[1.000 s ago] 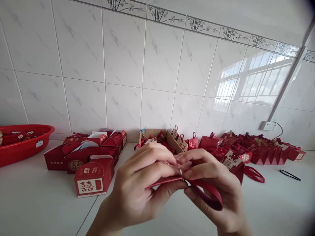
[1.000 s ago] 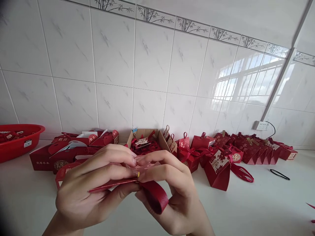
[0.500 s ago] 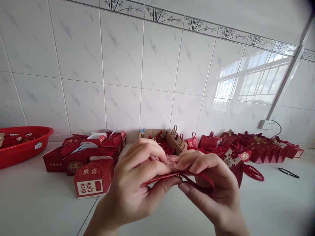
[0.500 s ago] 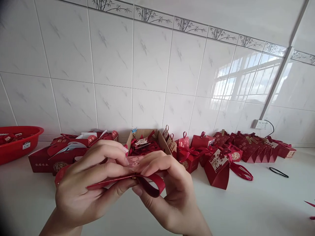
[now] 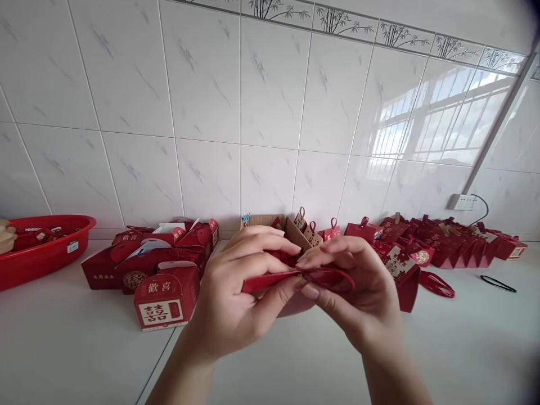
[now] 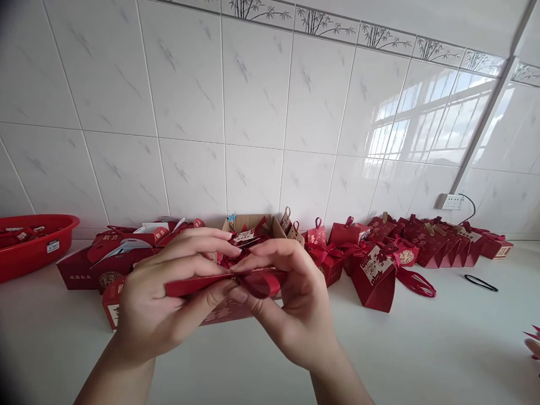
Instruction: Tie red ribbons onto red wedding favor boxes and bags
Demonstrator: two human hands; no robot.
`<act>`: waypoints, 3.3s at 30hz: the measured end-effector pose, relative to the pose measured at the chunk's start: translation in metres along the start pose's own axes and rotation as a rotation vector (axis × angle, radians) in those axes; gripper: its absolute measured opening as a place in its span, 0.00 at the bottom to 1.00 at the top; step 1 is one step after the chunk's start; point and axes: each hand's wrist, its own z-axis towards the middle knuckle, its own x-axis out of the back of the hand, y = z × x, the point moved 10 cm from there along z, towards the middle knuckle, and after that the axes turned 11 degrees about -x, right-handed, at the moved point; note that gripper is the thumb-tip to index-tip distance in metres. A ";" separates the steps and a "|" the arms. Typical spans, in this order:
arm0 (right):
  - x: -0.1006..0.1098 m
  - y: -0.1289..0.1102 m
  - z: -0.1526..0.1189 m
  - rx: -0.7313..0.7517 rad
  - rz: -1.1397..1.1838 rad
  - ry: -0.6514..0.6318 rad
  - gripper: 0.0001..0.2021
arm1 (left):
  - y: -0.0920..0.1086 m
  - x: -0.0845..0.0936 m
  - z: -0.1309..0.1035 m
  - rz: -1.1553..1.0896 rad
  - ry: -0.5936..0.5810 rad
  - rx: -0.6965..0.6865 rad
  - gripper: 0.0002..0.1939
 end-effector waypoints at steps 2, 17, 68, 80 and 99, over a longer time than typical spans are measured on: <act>0.004 0.009 0.003 -0.099 0.005 0.013 0.17 | -0.012 -0.002 -0.004 -0.031 -0.004 0.109 0.04; 0.017 0.009 0.011 -0.091 -0.350 0.044 0.02 | -0.044 -0.043 -0.026 -0.244 -0.257 0.475 0.04; 0.026 0.014 0.013 -0.094 -0.447 0.147 0.07 | -0.058 -0.039 -0.039 -0.156 -0.191 0.674 0.08; 0.109 0.003 0.010 -0.249 -0.595 0.469 0.10 | -0.056 0.010 -0.035 -0.045 0.168 0.670 0.08; 0.297 0.050 -0.046 -0.523 -0.858 1.256 0.16 | -0.037 0.051 -0.029 -0.076 0.567 0.460 0.04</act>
